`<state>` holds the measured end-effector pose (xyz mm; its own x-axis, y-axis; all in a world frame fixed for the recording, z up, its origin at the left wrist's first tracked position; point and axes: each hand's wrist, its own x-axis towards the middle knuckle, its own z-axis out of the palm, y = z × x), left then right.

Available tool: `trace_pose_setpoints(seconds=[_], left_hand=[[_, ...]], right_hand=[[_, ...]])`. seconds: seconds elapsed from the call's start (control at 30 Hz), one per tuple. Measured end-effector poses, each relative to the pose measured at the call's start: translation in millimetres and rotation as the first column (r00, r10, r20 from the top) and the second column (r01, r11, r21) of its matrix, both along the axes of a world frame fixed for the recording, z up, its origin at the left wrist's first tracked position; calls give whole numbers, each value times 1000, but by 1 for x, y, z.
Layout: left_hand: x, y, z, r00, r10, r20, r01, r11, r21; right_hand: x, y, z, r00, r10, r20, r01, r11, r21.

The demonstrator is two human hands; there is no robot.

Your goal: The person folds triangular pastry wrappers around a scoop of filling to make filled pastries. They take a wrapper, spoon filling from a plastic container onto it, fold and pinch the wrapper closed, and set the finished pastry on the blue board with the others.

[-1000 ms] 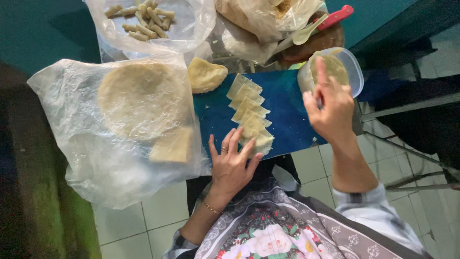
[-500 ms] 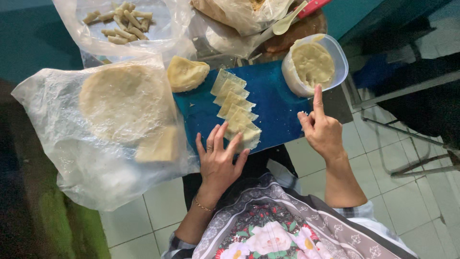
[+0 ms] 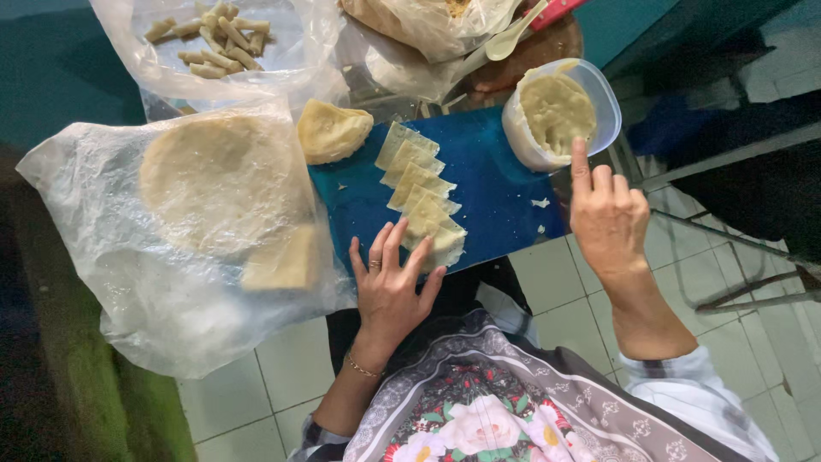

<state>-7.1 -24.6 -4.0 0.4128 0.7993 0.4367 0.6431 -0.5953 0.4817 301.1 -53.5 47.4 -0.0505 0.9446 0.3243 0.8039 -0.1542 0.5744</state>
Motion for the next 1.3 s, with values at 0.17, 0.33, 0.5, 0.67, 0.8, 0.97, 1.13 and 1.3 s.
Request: trace_pose_setpoints(seconds=[0.17, 0.33, 0.5, 0.67, 0.8, 0.97, 1.13, 1.3], left_hand=[[-1, 1, -1, 1000, -5, 4, 5, 1000, 8], [1, 1, -1, 1000, 3, 14, -3, 1000, -15], [0, 1, -1, 1000, 12, 24, -11, 1000, -24], [0, 1, -2, 1000, 5, 17, -4, 999, -34], [-1, 2, -2, 1000, 1, 10, 0, 1000, -27], [2, 3, -5, 1000, 5, -5, -5, 1000, -17], [5, 2, -4, 1000, 15, 0, -15, 1000, -15], [0, 3, -3, 1000, 5, 2, -5, 1000, -16]], right_hand=[[-8, -13, 10, 993, 67, 100, -58, 994, -89], [2, -20, 25, 522, -11, -853, -66, 996, -53], [2, -15, 6, -86, 23, -996, 56, 998, 19], [8, 2, -5, 556, 126, -822, 17, 986, 163], [14, 13, 4, 983, 17, 180, -26, 999, 44], [14, 9, 23, 771, 153, 618, -40, 981, -192], [-3, 10, 35, 568, 268, 778, -55, 956, -289], [-14, -3, 49, 922, 312, 230, -183, 872, -453]])
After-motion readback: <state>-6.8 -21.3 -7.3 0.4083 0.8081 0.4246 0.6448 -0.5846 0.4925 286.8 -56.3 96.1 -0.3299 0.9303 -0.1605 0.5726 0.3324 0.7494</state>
